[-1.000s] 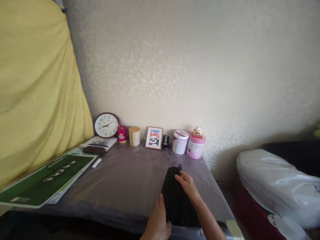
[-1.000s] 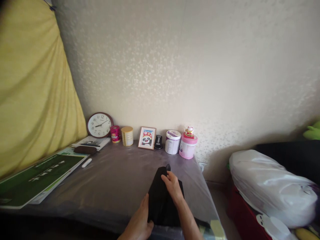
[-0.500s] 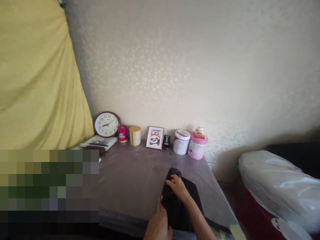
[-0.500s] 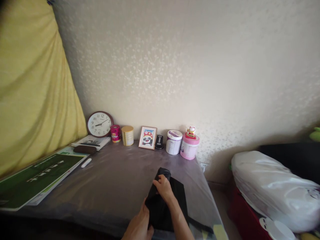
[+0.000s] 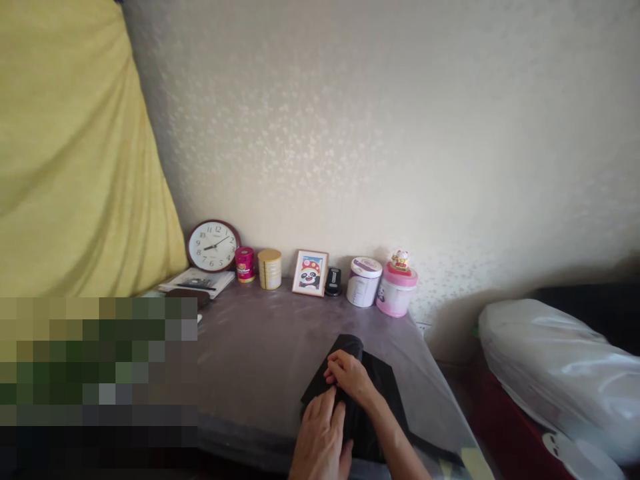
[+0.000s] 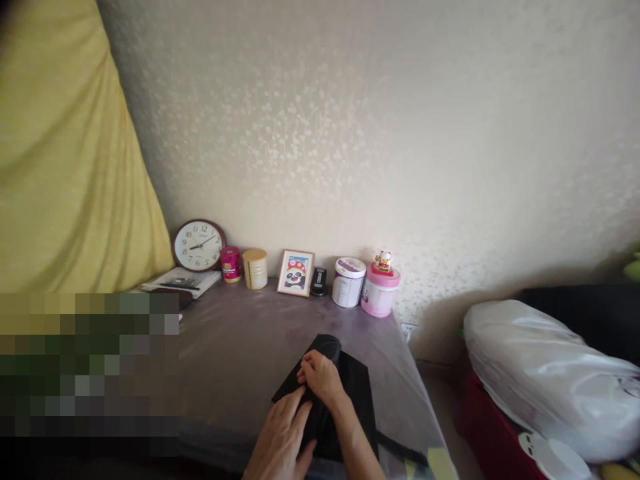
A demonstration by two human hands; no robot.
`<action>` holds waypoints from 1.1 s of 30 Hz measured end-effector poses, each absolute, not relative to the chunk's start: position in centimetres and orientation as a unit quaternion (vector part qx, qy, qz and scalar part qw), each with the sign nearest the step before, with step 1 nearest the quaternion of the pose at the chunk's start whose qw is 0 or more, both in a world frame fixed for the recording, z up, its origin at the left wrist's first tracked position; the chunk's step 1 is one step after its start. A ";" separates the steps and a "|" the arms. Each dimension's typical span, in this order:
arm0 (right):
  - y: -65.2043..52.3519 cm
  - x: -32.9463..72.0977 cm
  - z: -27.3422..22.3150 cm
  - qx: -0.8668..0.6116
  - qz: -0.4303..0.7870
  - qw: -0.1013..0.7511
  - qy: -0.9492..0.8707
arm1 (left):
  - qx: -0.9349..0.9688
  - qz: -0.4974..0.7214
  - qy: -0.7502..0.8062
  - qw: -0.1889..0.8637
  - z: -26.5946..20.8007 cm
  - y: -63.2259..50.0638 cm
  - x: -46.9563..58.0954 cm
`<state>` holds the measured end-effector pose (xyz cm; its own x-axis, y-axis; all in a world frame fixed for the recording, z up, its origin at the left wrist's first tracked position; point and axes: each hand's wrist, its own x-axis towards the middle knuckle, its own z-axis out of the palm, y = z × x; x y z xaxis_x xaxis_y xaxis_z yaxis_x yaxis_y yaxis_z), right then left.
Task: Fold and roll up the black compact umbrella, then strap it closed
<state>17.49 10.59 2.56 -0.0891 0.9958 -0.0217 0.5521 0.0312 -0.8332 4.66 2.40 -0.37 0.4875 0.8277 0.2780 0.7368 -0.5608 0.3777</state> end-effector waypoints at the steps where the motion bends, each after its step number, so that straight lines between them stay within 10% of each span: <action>1: 10.4 17.4 2.8 -0.592 0.339 0.310 -0.662 | 0.859 0.221 0.450 0.105 -1.1 2.6 4.9; 21: 10.5 20.0 1.1 -0.505 0.092 0.270 -0.815 | 0.831 0.245 0.500 0.004 -8.1 3.1 7.6; 33: 13.2 20.6 0.3 -0.553 0.054 0.257 -0.791 | 0.814 0.196 0.533 0.118 -7.8 3.7 7.8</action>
<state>20.61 13.20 0.35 -0.2564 0.9018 0.3479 0.8467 0.3832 -0.3691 7.76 3.70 -7.80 0.3541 0.9150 0.1932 0.8222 -0.4030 0.4020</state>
